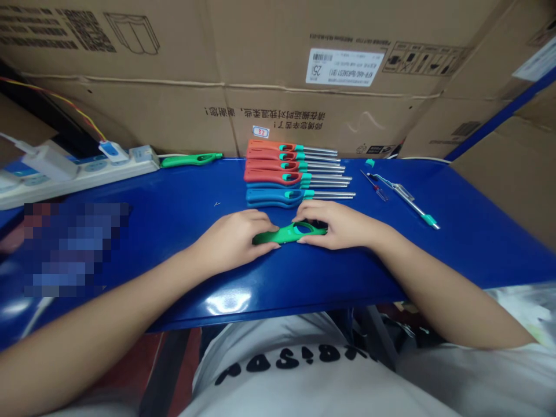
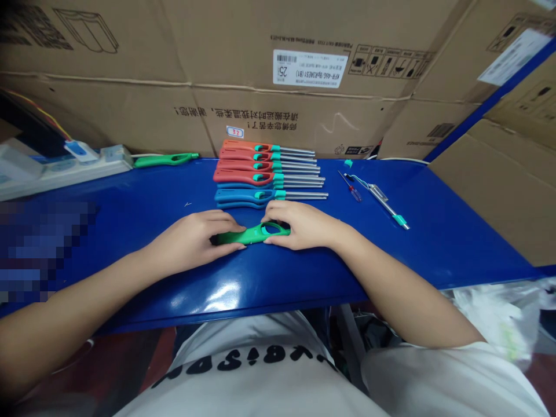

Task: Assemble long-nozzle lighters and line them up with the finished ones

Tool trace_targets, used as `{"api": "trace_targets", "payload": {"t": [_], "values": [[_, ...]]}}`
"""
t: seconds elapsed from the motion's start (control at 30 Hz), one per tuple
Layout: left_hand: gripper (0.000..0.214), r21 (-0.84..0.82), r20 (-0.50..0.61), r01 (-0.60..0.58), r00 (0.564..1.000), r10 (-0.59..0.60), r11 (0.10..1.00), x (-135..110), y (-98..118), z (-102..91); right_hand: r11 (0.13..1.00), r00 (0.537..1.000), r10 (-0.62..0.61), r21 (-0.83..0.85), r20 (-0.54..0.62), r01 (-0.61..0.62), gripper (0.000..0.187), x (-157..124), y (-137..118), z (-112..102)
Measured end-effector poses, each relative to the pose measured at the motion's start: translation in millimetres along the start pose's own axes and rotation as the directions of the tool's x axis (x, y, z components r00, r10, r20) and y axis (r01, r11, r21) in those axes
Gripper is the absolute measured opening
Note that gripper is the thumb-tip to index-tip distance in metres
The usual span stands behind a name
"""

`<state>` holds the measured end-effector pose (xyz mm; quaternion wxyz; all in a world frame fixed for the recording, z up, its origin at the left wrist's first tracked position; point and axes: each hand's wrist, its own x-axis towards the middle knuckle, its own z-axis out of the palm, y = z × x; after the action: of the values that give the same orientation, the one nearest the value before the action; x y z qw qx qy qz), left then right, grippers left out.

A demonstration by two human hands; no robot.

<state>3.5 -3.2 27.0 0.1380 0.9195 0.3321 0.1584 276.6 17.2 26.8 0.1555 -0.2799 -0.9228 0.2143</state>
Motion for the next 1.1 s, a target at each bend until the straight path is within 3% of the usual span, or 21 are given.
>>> {"api": "trace_targets", "payload": {"t": [0.9, 1.1], "values": [[0.023, -0.019, 0.018, 0.070, 0.997, -0.069, 0.997, 0.9, 4.0, 0.4, 0.997, 0.995, 0.077, -0.012, 0.056, -0.076, 0.032, 0.1, -4.2, -2.2], [0.021, 0.065, 0.012, 0.036, 0.999, -0.037, 0.997, 0.1, 4.2, 1.1, 0.993, 0.992, 0.104, -0.059, 0.075, -0.100, 0.036, -1.7, -8.5, -7.3]]}}
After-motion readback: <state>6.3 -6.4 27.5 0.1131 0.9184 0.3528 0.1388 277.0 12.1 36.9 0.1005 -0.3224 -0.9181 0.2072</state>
